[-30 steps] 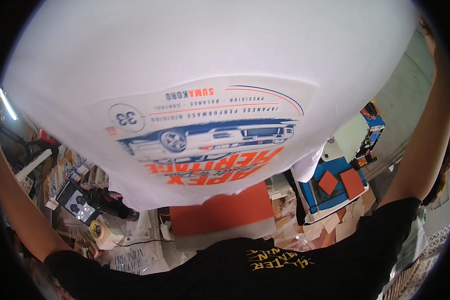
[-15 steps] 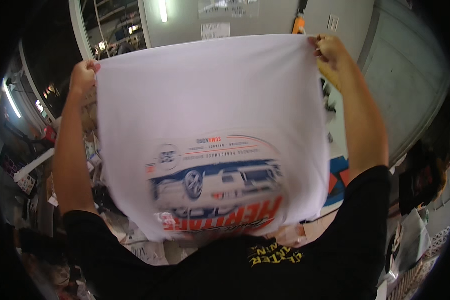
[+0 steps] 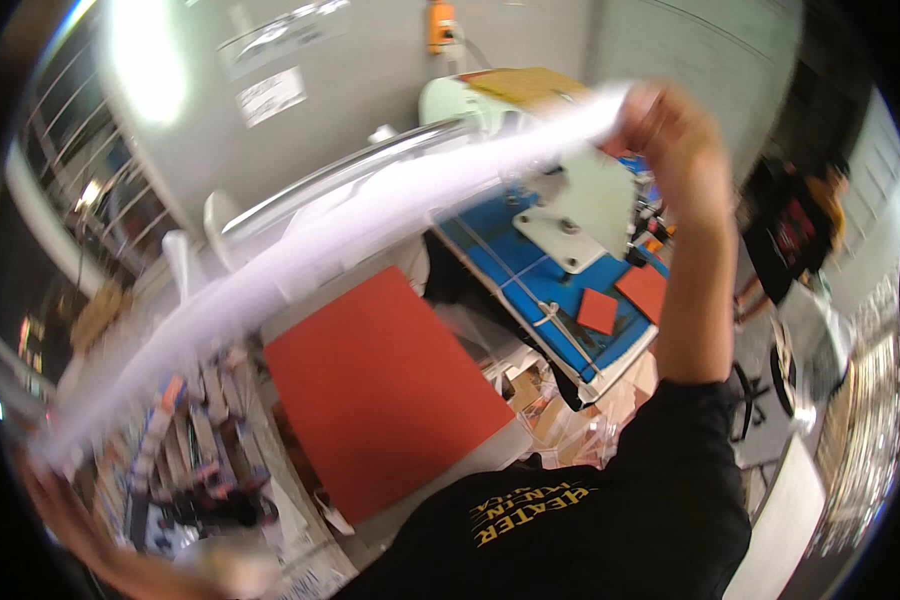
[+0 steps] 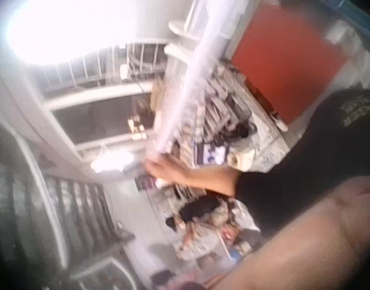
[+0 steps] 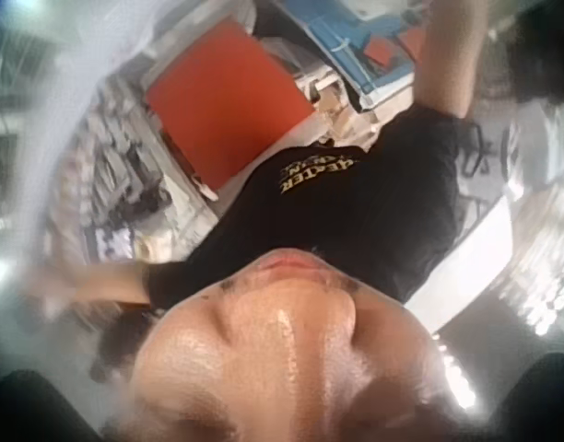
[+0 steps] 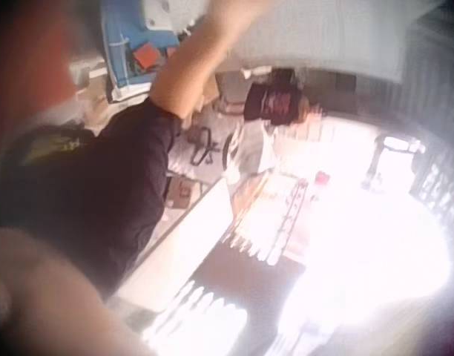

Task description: The person cuts a printed design sheet with scissors, aligns it on a white t-shirt, and smooths the shirt out on a work surface.

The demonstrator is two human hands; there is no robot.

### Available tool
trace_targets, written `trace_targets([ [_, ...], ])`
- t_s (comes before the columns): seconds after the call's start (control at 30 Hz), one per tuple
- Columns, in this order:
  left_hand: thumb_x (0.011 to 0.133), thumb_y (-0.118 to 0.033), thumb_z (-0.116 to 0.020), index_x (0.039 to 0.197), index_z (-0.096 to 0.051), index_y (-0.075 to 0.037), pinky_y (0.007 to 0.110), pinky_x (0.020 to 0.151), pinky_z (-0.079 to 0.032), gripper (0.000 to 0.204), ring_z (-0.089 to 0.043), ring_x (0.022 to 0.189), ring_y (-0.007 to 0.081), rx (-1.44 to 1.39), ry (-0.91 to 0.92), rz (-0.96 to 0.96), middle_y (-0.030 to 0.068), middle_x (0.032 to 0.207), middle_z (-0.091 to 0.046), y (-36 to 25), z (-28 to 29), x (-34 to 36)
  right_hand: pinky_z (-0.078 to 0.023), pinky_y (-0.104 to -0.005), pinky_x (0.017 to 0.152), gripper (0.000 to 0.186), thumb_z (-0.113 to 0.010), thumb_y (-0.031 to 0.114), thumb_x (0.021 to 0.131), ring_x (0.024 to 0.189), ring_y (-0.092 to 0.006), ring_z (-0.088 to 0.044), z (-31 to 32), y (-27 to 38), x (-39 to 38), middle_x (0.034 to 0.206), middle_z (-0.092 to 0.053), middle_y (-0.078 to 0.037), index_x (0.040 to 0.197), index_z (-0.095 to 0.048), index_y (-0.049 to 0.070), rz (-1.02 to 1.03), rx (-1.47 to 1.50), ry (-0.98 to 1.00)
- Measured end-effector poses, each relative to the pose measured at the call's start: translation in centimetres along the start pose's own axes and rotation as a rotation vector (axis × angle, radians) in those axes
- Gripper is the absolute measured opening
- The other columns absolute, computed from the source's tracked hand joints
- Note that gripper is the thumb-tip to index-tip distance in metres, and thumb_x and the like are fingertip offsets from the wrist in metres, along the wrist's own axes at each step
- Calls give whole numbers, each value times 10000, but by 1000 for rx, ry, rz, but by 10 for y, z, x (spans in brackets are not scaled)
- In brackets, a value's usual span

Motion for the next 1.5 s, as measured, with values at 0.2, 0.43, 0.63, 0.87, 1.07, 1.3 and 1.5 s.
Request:
trace_targets([
  [0.2,904,-97,-519,1036,-698,-39,425,702,-515,230,-642,816,325,226,750,120,129,1022,-674,23,-62,-214,-481,-288,641,225,-715,197,907,690,-101,-589,-2,-117,-204,761,-667,-57,829,-659,-6,-588,-246,54],
  [0.43,849,-184,-712,1267,-579,12,323,638,-523,480,-607,759,175,-109,1102,970,95,961,-635,207,-138,-464,-528,-421,831,282,-703,53,769,938,-388,-646,-57,-214,-354,1053,-641,-212,1044,-650,23,-439,-753,264],
  [0.63,923,-186,-671,981,-677,-31,264,490,-480,166,-572,596,111,-300,1165,1451,11,767,-633,137,-133,-450,-555,-348,839,425,-691,1,845,929,-238,-673,-29,-280,-411,1124,-666,-133,1244,-552,-41,-1303,145,-103],
  [0.87,908,-18,-621,1102,-618,7,322,782,-562,196,-680,882,183,-1160,582,1660,88,1025,-694,137,-77,-483,-491,-455,1004,364,-528,22,889,1115,-282,-618,-12,-267,-425,1198,-647,-127,1252,-538,48,-1265,911,-381],
  [1.07,892,-72,-660,1035,-698,14,330,721,-558,170,-687,802,198,-228,1045,1297,109,944,-713,160,-94,-528,-522,-415,920,314,-618,170,895,1026,-300,-679,3,-308,-442,1116,-704,-135,1165,-660,15,-1073,-582,369],
  [1.3,837,-112,-711,1082,-702,17,353,828,-529,277,-681,934,280,-29,624,707,171,1013,-704,43,-212,-409,-510,-412,766,276,-703,255,882,845,-331,-675,-113,-262,-356,905,-695,-179,944,-688,-13,-688,-560,310],
  [1.5,805,-148,-746,961,-733,4,403,756,-520,218,-686,873,307,46,655,774,184,916,-712,59,-220,-414,-506,-431,703,258,-732,261,852,770,-345,-675,-119,-252,-339,803,-692,-165,879,-683,9,-612,-700,423],
])
Point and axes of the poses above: each hand's wrist, its own x-axis towards the middle knuckle, its own z-axis out of the back of the hand, y = z × x, the point moved 3 cm from there along x, towards the middle knuckle
